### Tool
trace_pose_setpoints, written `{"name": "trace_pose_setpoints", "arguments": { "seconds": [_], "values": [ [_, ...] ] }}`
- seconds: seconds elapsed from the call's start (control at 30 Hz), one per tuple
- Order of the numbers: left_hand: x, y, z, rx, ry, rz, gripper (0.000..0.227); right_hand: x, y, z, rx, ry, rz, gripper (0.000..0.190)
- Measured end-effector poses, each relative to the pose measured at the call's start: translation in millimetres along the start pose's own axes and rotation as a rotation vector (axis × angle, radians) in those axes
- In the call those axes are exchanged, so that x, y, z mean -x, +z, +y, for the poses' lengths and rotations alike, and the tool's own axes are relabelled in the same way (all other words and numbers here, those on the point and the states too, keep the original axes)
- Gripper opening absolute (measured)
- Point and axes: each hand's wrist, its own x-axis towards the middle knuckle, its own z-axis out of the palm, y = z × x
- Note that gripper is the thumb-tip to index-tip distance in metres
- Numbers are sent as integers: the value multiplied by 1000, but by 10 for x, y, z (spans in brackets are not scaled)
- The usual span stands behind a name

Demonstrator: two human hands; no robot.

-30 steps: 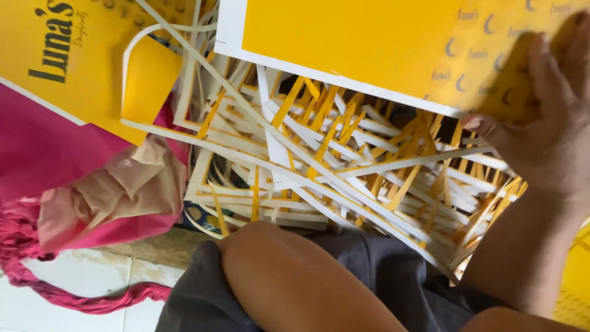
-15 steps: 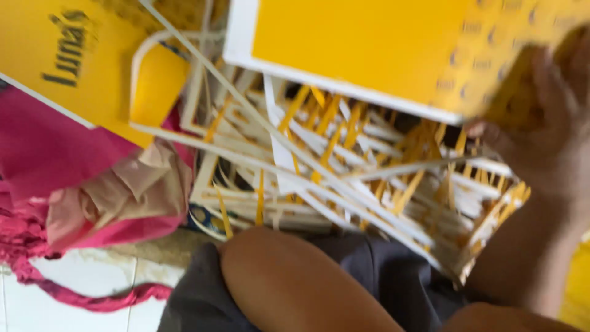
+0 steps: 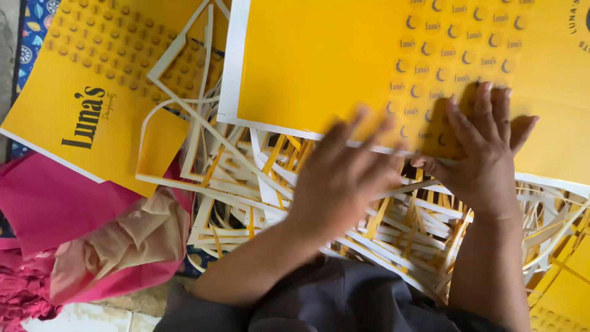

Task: Stripping waste paper edges from die-cut cardboard donut boxes

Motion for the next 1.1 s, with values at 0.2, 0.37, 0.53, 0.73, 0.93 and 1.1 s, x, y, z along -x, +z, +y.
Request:
{"name": "trace_pose_setpoints", "arguments": {
  "seconds": [0.2,0.37,0.53,0.73,0.93,1.1],
  "values": [
    [166,151,-601,-430,-163,-265,39,-8,-87,-55,3,-10,-36,96],
    [53,-27,-668,-265,-153,-453,45,-114,-280,-182,-53,115,-179,96],
    [-19,-71,-708,-260,-162,-517,45,-189,-382,-55,23,104,-279,92],
    [-1,22,-744,-292,-110,-396,27,-237,-517,-204,47,-16,-264,61],
    [-36,-24,-625,-444,42,-54,10,47,-374,-408,57,-117,13,43],
    [-173,-184,-382,-482,151,172,15,184,-342,-348,189,-101,269,29]
  ]
}}
